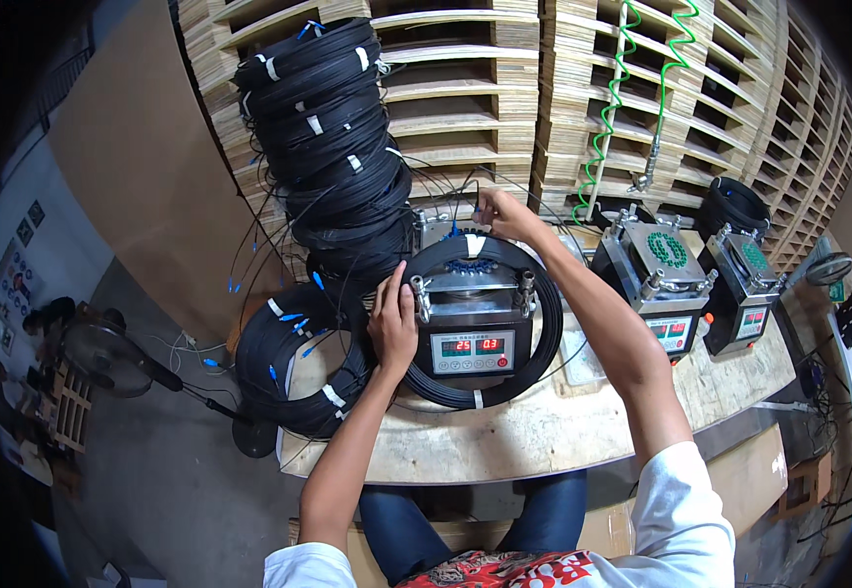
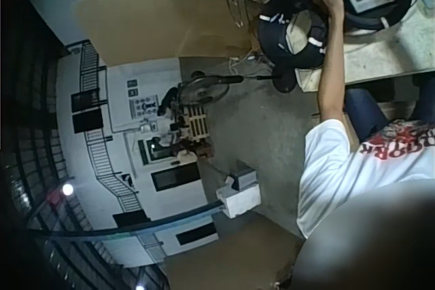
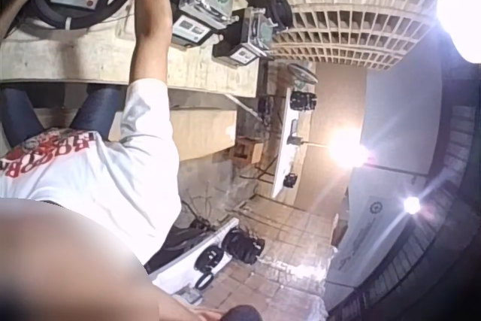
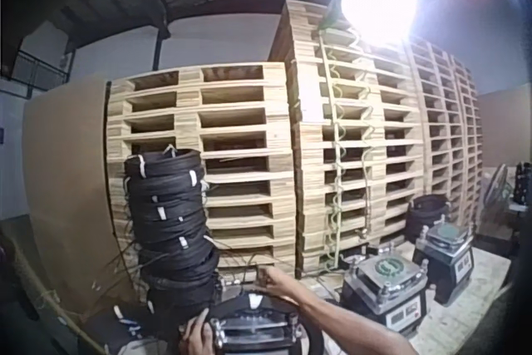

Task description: Manufacturing and processing wire coils using industrial heat-shrinking and crimping machines.

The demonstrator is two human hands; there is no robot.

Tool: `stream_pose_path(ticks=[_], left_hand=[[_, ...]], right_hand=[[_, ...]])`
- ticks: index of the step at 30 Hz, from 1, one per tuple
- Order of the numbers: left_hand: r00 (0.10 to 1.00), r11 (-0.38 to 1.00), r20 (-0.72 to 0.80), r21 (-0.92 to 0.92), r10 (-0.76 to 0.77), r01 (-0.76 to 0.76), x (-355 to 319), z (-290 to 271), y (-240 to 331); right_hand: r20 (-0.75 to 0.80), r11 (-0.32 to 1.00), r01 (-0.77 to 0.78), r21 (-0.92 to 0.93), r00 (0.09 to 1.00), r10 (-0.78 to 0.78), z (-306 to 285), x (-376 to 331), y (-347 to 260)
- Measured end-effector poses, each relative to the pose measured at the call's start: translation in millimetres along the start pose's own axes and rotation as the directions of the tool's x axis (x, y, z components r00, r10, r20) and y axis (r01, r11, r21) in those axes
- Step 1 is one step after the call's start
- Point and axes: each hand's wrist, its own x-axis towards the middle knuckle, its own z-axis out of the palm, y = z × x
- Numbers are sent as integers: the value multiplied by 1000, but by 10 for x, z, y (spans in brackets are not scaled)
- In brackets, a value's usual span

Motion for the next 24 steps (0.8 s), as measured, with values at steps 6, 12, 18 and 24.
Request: stream_pose_path(ticks=[6,12,18,24], left_hand=[[999,994,45,-106,-5,9,311,-24,-41],[934,978,355,-185,-28,100,1255,400,-241],[700,973,708,215,-93,-88,1741,689,-51],[692,919,707,356,-148,-168,1786,727,3]], right_hand=[[-87,938,122,-325,984,-158,56,-187,-228],[-469,996,21,-82,882,-57,256,-570,-337],[-495,999,-39,-17,868,25,216,-594,-312],[-483,999,-38,19,875,43,238,-592,-335]])
